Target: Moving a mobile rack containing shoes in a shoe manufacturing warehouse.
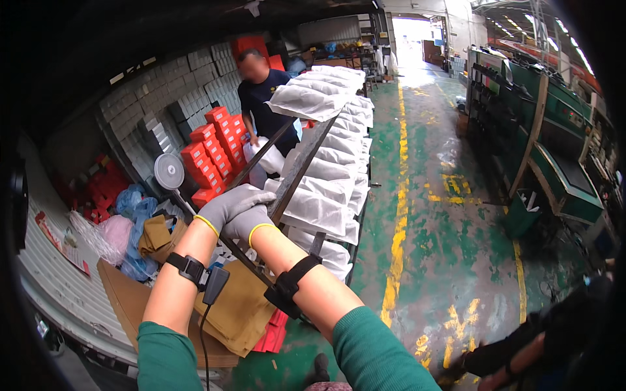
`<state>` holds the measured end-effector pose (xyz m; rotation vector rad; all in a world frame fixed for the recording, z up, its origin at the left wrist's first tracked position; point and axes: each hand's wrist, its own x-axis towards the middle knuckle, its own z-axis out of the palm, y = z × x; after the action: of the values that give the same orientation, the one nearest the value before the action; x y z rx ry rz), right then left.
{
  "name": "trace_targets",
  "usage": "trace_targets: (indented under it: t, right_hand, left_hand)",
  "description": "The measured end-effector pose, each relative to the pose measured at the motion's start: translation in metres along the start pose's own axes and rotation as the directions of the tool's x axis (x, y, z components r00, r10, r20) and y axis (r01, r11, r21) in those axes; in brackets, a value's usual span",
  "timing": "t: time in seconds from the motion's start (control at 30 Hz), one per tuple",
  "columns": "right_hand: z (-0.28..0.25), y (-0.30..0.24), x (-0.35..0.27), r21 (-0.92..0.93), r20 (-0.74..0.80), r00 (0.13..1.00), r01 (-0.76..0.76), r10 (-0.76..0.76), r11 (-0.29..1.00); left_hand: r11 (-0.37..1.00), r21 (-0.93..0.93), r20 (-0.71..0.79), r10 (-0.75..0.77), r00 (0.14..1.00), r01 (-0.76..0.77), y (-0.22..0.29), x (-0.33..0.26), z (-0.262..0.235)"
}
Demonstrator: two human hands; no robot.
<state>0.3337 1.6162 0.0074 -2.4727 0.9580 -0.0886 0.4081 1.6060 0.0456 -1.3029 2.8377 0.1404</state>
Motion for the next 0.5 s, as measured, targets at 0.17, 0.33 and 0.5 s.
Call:
trace_targets:
  t: [0.17, 0.33, 0.5]
  right_hand:
    - [-0.002, -0.001, -0.003, -0.022, 0.013, 1.0, 0.004, -0.004, 1.0]
    - [-0.002, -0.001, -0.004, -0.033, 0.028, 1.0, 0.016, -0.015, 0.999]
    - [-0.001, -0.001, -0.001, -0.03, 0.038, 0.999, 0.02, -0.019, 0.999]
  left_hand:
    - [0.973, -0.114, 0.069, -0.193, 0.979, 0.2, 0.017, -0.004, -0.01]
    - [0.955, -0.216, 0.018, -0.204, 0.979, 0.203, 0.022, -0.006, -0.011]
    - [0.994, -0.008, 0.013, -0.11, 0.994, 0.11, 0.031, -0.007, -0.018]
